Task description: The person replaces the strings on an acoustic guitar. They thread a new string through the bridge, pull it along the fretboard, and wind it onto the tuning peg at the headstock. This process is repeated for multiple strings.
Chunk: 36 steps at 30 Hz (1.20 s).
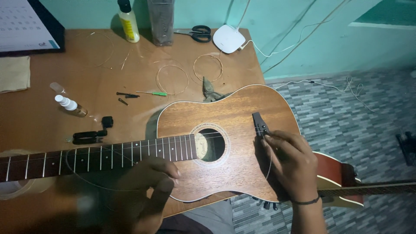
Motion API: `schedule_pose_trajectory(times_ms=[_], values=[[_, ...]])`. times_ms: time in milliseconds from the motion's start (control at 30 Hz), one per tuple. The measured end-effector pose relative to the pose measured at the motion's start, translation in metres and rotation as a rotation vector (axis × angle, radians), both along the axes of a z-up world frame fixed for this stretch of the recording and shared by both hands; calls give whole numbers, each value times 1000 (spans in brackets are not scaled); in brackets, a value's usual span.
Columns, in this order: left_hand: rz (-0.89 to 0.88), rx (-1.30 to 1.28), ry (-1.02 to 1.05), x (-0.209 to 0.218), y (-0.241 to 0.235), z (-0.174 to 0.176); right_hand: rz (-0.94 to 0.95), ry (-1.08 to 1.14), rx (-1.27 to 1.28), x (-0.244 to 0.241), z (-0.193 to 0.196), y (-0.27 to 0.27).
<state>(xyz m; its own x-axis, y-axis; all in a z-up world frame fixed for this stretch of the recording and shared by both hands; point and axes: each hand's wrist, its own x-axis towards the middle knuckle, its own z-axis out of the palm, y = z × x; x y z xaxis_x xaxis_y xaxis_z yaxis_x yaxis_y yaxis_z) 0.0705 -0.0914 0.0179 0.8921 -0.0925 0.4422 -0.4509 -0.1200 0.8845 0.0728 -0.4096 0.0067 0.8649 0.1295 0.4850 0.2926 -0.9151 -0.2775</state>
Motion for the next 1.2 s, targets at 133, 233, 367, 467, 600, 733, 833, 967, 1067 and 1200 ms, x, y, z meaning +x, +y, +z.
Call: schedule_pose_trajectory(times_ms=[133,233,367,467,600,733,833,967,1067,1200], values=[[-23,24,22,-4,3,0,-4,10,-54,-5,-7,-7],[-101,152,15,1,7,15,-84,-17,-105,-6,-18,-20],[-110,129,74,1,8,10,-89,24,-101,2,-14,-26],[-124,137,128,2,10,7,-38,98,-118,6,-8,-24],[-82,98,135,1,11,11,4,142,-162,6,-4,-31],[-63,152,156,-1,10,10,24,111,-213,13,-5,-37],[-111,242,154,1,13,10,-67,200,-303,8,5,-13],[-124,263,292,-1,10,9,-122,124,-275,9,15,-3],[-101,233,234,0,9,9,-56,149,-334,13,10,-12],[-151,157,256,3,10,7,13,192,-369,18,9,-14]])
